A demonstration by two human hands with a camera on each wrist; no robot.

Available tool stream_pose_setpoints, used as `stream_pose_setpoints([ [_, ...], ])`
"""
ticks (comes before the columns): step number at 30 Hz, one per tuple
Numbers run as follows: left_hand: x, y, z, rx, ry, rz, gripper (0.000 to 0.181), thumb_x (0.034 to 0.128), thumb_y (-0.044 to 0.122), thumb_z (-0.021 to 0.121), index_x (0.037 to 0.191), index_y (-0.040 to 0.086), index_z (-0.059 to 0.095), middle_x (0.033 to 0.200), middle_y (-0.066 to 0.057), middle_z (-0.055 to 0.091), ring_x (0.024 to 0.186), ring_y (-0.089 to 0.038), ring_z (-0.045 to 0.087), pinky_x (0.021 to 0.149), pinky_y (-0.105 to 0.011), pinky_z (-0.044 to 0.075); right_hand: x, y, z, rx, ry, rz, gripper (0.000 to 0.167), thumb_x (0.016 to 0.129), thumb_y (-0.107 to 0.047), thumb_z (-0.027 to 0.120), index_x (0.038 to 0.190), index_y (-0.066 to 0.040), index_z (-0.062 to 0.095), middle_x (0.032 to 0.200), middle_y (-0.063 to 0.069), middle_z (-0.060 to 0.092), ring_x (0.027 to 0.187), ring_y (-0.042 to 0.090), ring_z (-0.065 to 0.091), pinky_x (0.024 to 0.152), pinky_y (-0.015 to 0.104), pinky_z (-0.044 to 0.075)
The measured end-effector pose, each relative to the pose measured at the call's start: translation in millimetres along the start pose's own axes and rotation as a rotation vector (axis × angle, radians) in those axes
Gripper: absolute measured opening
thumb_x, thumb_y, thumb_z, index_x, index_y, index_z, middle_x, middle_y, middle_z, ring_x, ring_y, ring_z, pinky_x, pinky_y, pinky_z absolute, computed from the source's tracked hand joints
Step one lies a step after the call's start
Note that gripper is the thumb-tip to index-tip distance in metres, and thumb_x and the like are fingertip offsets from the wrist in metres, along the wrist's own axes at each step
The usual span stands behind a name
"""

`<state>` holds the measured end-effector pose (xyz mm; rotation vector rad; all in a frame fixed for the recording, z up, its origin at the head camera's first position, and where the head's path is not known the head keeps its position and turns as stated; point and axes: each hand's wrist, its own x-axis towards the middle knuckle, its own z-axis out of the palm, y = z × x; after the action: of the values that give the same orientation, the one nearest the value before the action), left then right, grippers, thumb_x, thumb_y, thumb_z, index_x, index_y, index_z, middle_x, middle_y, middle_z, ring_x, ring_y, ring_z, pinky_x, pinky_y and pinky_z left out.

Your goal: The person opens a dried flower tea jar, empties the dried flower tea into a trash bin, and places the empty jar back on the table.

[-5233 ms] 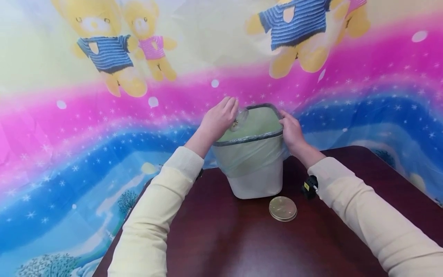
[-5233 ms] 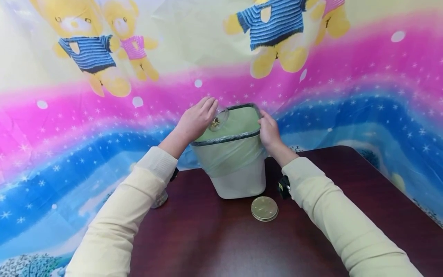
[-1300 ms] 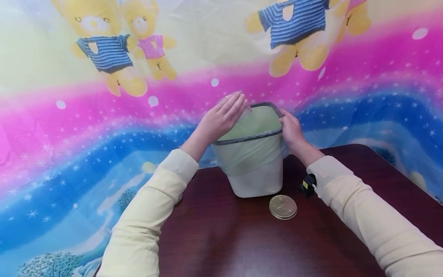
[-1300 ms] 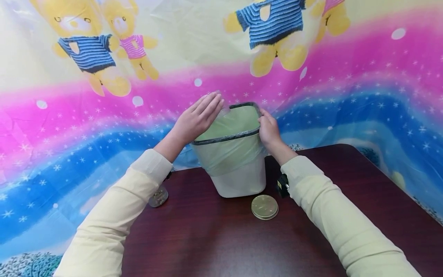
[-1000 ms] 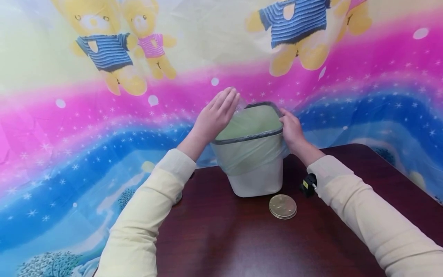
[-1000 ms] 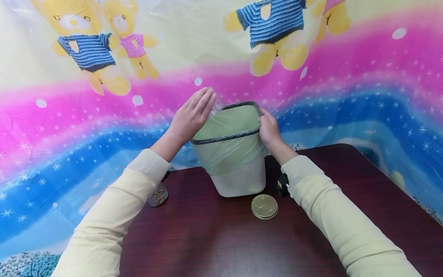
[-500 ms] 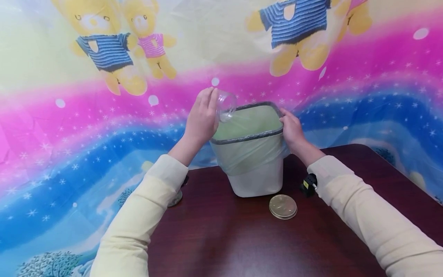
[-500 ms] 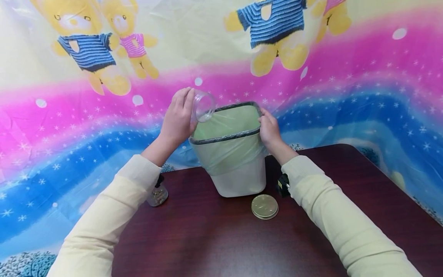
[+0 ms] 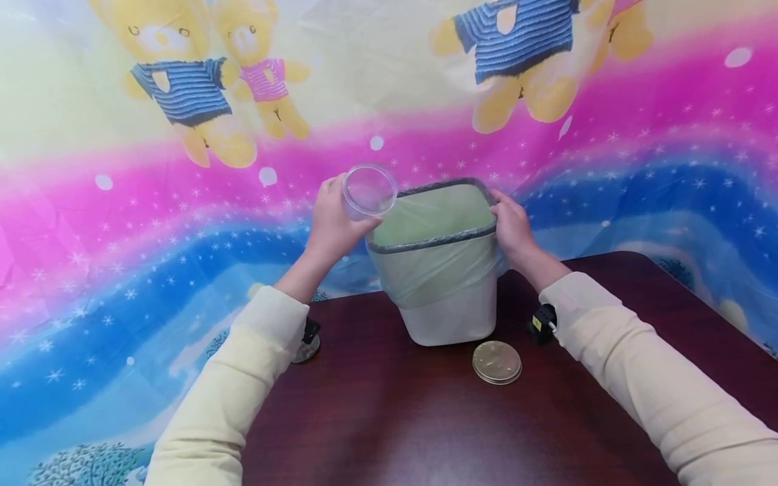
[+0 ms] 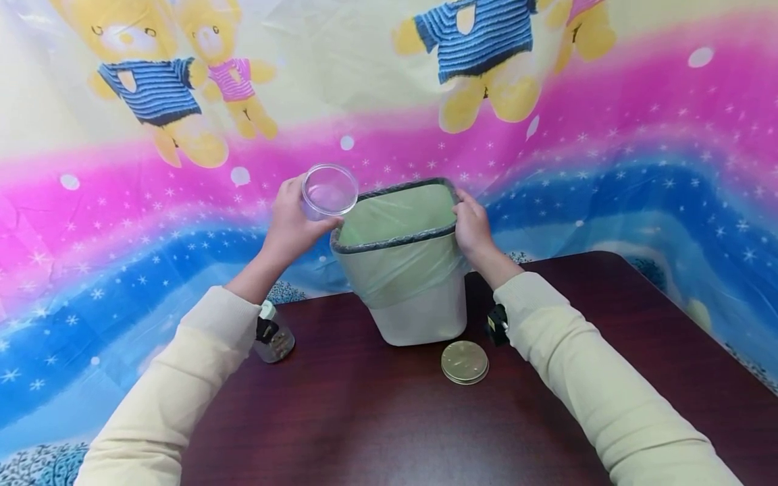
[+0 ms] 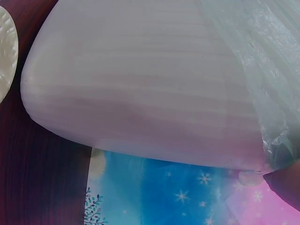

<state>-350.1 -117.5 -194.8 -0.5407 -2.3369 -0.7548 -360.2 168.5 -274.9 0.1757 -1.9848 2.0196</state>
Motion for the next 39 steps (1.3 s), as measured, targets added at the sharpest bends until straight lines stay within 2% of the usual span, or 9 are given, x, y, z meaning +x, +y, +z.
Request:
stream_pose_setpoints([
  [4,-8.5,-4.0,-7.1,-0.128,-0.011,-0.111,0.083,0.0713,0.029,0.087,0.14,0.007,0.046,0.133,-0.012,0.049,0.119,-0.026,0.047,0.093,-0.043,0.047,0.5,0.6,-0.2,-0.007,-0.002,0.003,0.054,0.099,-0.011,0.024,0.154,-0.007,0.024,0.161,0.004,0.015,0.139,0.024,0.021,0.101,0.034,0.025],
  [6,-13.4,-7.2,-9.6,-0.167,-0.011,-0.144,0.082,0.0719,0.031,0.087,0.141,0.009,0.047,0.132,-0.011,0.051,0.118,-0.024,0.048,0.092,-0.042,0.048,0.2,0.3,0.2,-0.012,-0.004,0.002,0.054,0.099,-0.011,0.024,0.154,-0.007,0.024,0.161,0.004,0.015,0.137,0.025,0.022,0.098,0.036,0.025],
  [14,-28.7,-20.8,-19.3,-0.282,-0.017,-0.176,0.081,0.0723,0.036,0.086,0.14,0.013,0.05,0.128,-0.007,0.055,0.121,-0.024,0.051,0.094,-0.042,0.048,-0.6,-2.0,1.3,-0.018,-0.006,-0.002,0.054,0.1,-0.012,0.025,0.153,-0.007,0.025,0.16,0.004,0.016,0.145,0.02,0.009,0.115,0.04,0.017],
  [17,-33.7,-25.1,-23.4,-0.338,-0.023,-0.214,0.079,0.0731,0.036,0.086,0.139,0.012,0.05,0.129,-0.008,0.056,0.124,-0.023,0.05,0.098,-0.041,0.046,0.0,-1.4,1.3,-0.015,-0.01,0.001,0.054,0.1,-0.013,0.024,0.154,-0.007,0.024,0.16,0.004,0.015,0.145,0.021,0.009,0.115,0.041,0.017],
  [20,-37.2,-29.0,-26.3,-0.394,-0.037,-0.239,0.074,0.0742,0.034,0.085,0.137,0.012,0.053,0.128,-0.008,0.058,0.124,-0.022,0.051,0.1,-0.038,0.044,0.1,-0.4,0.6,-0.018,-0.005,-0.001,0.054,0.1,-0.013,0.024,0.154,-0.008,0.025,0.16,0.004,0.015,0.144,0.022,0.015,0.111,0.037,0.022],
  [24,-42.3,-32.7,-28.9,-0.473,-0.064,-0.248,0.07,0.0766,0.029,0.084,0.136,0.01,0.053,0.128,-0.01,0.059,0.124,-0.022,0.052,0.102,-0.036,0.042,0.1,0.6,-0.3,-0.025,-0.001,-0.006,0.054,0.1,-0.012,0.024,0.154,-0.008,0.025,0.16,0.004,0.015,0.139,0.025,0.021,0.1,0.037,0.025],
  [31,-57.1,-39.8,-33.4,-0.559,-0.153,-0.289,0.07,0.0806,0.025,0.081,0.139,0.006,0.048,0.135,-0.009,0.054,0.127,-0.018,0.049,0.102,-0.034,0.042,0.7,1.6,-0.4,-0.035,-0.008,-0.006,0.053,0.1,-0.012,0.024,0.154,-0.007,0.024,0.16,0.005,0.015,0.145,0.02,0.009,0.115,0.039,0.017],
  [36,-67.0,-45.5,-35.9,-0.655,-0.212,-0.258,0.066,0.0831,0.012,0.078,0.14,0.003,0.047,0.137,-0.01,0.053,0.126,-0.019,0.05,0.097,-0.029,0.046,1.6,1.7,-0.3,-0.033,-0.007,-0.007,0.053,0.1,-0.013,0.024,0.153,-0.008,0.024,0.16,0.005,0.016,0.145,0.02,0.009,0.115,0.039,0.017],
  [39,-72.5,-47.0,-37.1,-0.701,-0.244,-0.225,0.064,0.0827,0.004,0.076,0.14,0.004,0.047,0.139,-0.013,0.052,0.124,-0.02,0.051,0.094,-0.027,0.048,1.2,1.2,-0.3,-0.034,-0.007,-0.008,0.053,0.1,-0.012,0.024,0.153,-0.008,0.024,0.16,0.004,0.016,0.144,0.021,0.014,0.109,0.037,0.022],
])
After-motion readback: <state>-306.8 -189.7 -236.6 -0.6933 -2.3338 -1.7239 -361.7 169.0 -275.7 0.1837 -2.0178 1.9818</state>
